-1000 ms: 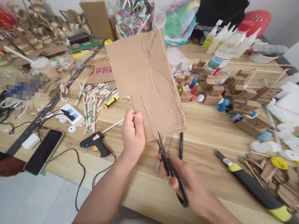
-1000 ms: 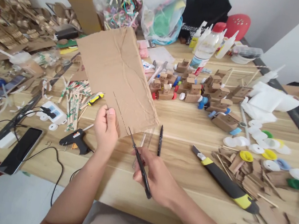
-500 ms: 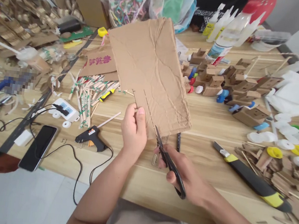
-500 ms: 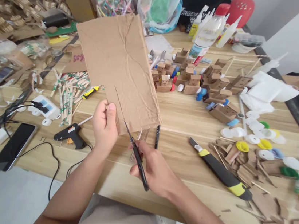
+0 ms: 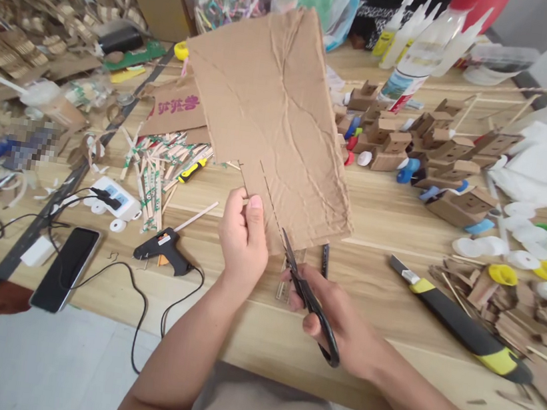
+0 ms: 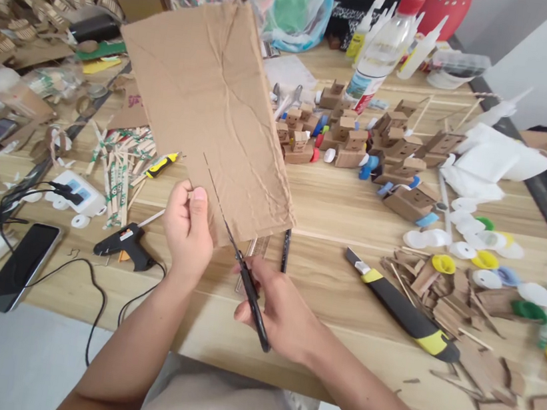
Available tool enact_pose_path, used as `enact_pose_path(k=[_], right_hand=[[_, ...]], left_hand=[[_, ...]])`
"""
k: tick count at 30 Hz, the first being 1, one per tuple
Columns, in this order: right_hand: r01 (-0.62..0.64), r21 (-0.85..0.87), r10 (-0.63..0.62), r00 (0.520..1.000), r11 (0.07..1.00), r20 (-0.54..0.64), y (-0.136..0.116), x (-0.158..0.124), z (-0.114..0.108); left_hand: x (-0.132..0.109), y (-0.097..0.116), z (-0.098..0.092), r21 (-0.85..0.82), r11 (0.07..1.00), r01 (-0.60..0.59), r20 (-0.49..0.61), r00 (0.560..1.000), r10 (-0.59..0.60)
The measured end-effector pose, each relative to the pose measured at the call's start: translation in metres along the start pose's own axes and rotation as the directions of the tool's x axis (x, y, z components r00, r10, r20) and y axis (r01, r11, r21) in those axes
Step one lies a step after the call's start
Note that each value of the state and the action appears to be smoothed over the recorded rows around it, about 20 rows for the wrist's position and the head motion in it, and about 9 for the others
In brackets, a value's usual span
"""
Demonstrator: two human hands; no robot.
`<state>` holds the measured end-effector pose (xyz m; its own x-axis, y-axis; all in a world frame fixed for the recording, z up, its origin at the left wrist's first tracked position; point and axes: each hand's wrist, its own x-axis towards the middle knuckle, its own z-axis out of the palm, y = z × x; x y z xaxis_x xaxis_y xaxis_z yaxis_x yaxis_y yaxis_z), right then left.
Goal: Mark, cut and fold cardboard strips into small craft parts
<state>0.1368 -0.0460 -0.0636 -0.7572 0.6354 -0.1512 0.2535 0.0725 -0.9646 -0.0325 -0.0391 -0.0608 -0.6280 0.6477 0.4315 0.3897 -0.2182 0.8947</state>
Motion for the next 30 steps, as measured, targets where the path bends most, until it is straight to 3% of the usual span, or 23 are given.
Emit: enact_pose_path(k=[12, 30], right_hand=[[0.020, 0.004, -0.021, 1.000, 1.000, 0.017, 0.0056, -0.0026, 0.0021], [0.014, 0.008, -0.014, 1.000, 1.000, -0.022, 0.0036, 0.0012, 0.0023]], left_hand=[[0.0008, -0.0028, 0.0000, 0.017, 1.000, 0.005, -0.033, 0.999, -0.004], [-0.0006, -0.0034, 0.0002, 0.031, 0.999, -0.018, 0.008, 1.000, 0.018]])
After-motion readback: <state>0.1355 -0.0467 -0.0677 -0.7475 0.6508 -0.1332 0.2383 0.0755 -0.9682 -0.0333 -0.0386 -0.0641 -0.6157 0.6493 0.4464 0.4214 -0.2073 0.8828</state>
